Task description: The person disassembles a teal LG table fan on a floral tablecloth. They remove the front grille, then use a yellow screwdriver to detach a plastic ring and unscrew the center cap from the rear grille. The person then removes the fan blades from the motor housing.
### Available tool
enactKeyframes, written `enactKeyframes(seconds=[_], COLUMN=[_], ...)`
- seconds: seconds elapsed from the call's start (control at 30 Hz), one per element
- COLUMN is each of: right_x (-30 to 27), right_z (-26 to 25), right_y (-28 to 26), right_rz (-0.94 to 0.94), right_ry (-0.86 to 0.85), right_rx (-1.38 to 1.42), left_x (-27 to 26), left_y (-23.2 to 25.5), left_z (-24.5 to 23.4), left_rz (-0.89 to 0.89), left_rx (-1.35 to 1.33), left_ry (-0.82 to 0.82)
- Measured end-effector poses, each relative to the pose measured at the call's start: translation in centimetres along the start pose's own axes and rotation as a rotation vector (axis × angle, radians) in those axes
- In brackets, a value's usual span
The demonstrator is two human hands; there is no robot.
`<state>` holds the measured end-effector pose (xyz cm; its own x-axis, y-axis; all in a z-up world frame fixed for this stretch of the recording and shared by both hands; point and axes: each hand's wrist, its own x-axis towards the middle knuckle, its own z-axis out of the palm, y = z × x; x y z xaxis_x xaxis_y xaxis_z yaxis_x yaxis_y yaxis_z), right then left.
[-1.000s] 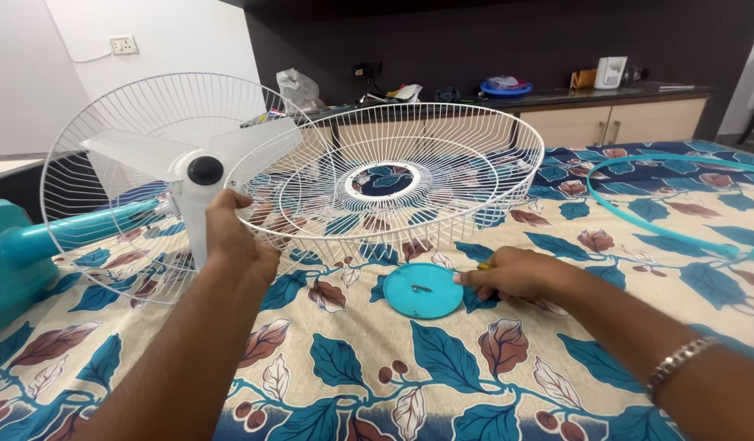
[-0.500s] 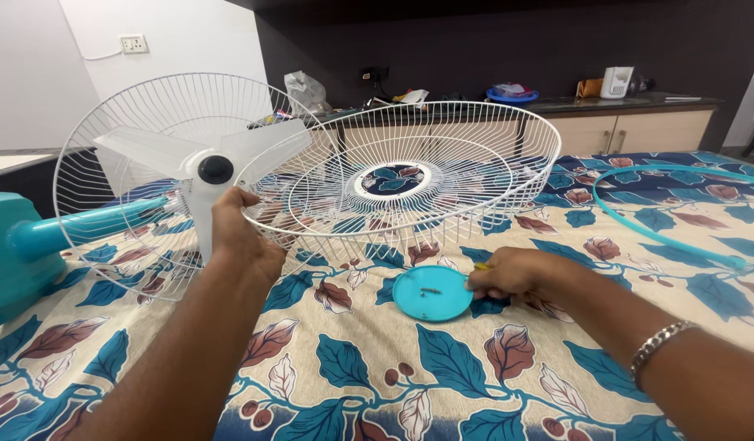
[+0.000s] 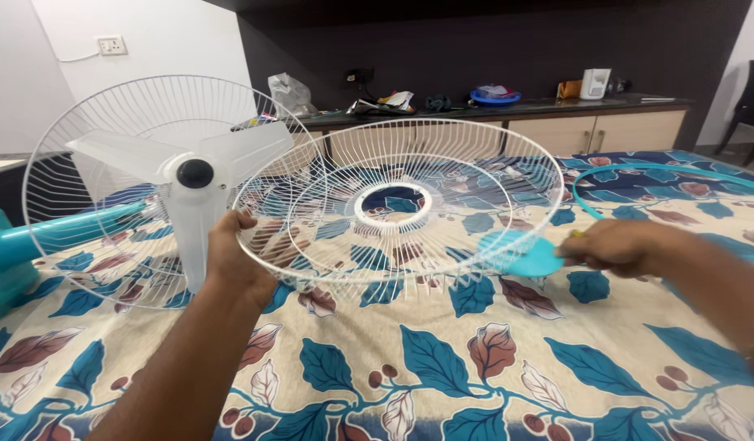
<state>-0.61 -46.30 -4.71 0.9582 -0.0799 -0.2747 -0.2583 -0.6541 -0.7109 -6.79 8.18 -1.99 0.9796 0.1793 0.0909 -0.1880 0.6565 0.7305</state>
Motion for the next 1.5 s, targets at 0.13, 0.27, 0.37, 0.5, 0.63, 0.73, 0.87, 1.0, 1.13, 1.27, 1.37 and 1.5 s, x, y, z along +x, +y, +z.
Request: enactKeyframes(seconds=[0.13,0.27,0.37,0.5,0.63,0.73,0.87,1.0,1.13,1.27,1.37,1.5], right_x=[-0.3,-1.5,-1.2,-0.8,-0.3,-0.4,-0.6,-0.9,-0.7,-1.2,-1.2,-2.1], right_z=[-5.1,-6.8,-8.3,-10.0,-11.0,-10.0,-9.4,-10.6,-11.4,-12.3,-13.0,-12.9], right_y=[4.5,11.6,15.2,18.9,21.4,23.0,23.3,22.1,19.9,18.3,16.5,14.0], right_rz=[0.168,0.242,0.250,0.243,0.232,0.222,0.202,0.179,0.141,0.113,0.087,0.057], right_ry=[0.119,0.192,0.256,0.331,0.391,0.409,0.439,0.489,0.537,0.600,0.643,0.705], right_rx=[-0.116,-0.193,-0.250,-0.305,-0.348,-0.383,-0.418,-0.443,-0.478,-0.496,-0.516,-0.538], left_x=[-0.4,-0.8,-1.2,-1.9,-2.0,-1.6,-1.2,-1.2,-1.5,-1.6,-1.5,-1.4], left_y=[-1.6,-3.2,-4.1,-5.6,-7.0,-7.4,-7.4,-7.3,-7.3,-7.3,-7.3,-7.6], left_z=[-0.6,-1.2,-0.8,0.5,1.5,1.7,1.6,1.8,1.9,2.2,2.0,1.9], left_rz=[-0.062,-0.120,-0.189,-0.278,-0.344,-0.380,-0.407,-0.382,-0.374,-0.384,-0.368,-0.365], left_rx=[0.037,0.085,0.168,0.260,0.265,0.298,0.294,0.369,0.344,0.359,0.332,0.326], left_ry=[-0.031,-0.096,-0.079,-0.073,-0.068,-0.083,-0.083,-0.055,-0.059,-0.062,-0.072,-0.053])
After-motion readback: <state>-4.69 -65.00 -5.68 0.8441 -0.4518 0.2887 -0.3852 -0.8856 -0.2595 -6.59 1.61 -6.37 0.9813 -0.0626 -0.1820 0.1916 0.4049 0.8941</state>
